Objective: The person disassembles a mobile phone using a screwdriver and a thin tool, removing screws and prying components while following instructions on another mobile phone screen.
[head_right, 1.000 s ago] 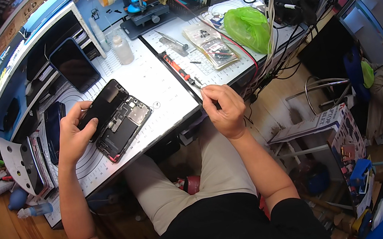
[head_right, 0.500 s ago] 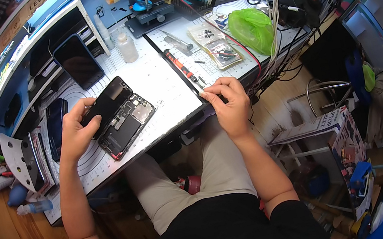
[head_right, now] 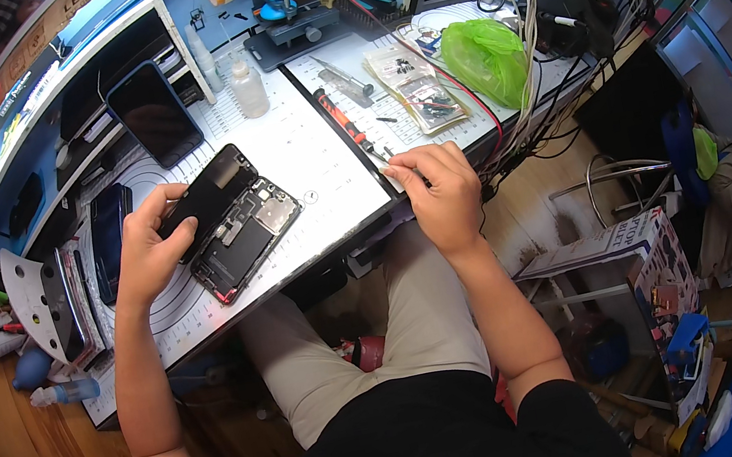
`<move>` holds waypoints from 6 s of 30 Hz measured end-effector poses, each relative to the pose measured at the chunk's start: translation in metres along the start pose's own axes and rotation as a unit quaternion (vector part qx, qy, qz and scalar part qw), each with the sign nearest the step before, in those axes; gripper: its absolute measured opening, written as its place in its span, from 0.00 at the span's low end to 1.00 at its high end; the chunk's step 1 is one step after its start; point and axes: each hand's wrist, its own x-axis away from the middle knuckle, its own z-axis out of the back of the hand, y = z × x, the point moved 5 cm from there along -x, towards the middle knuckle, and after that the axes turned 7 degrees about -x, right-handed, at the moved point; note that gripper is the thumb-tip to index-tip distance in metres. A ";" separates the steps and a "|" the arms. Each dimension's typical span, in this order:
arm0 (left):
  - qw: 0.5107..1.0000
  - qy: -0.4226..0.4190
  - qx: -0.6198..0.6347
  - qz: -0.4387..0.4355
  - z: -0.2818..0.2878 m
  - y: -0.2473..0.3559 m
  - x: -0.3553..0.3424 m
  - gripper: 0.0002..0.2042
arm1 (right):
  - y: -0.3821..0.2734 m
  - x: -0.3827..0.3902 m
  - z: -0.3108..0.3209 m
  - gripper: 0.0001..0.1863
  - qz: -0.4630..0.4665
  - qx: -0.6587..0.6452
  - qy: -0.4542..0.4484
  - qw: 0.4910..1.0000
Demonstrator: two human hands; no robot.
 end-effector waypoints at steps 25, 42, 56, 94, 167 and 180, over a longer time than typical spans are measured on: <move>1.000 -0.011 -0.012 0.012 0.002 0.004 0.000 0.14 | 0.019 -0.058 -0.008 0.32 0.167 0.047 -0.329 0.928; 0.999 -0.029 0.001 0.029 0.002 0.006 0.000 0.14 | 0.025 -0.066 -0.009 0.29 0.142 -0.001 -0.381 0.914; 1.000 -0.015 0.001 0.024 0.002 0.004 0.000 0.13 | 0.019 -0.074 -0.015 0.34 0.179 -0.004 -0.396 0.901; 0.999 -0.021 -0.006 0.038 0.002 0.004 0.000 0.15 | -0.008 -0.034 -0.024 0.04 0.117 0.136 -0.217 0.960; 0.999 -0.031 -0.016 0.024 0.002 -0.001 0.000 0.14 | -0.061 -0.038 -0.101 0.42 0.166 -0.311 -0.111 0.929; 1.000 -0.025 -0.012 0.013 0.002 0.000 -0.002 0.15 | -0.061 -0.038 -0.100 0.42 0.171 -0.315 -0.113 0.927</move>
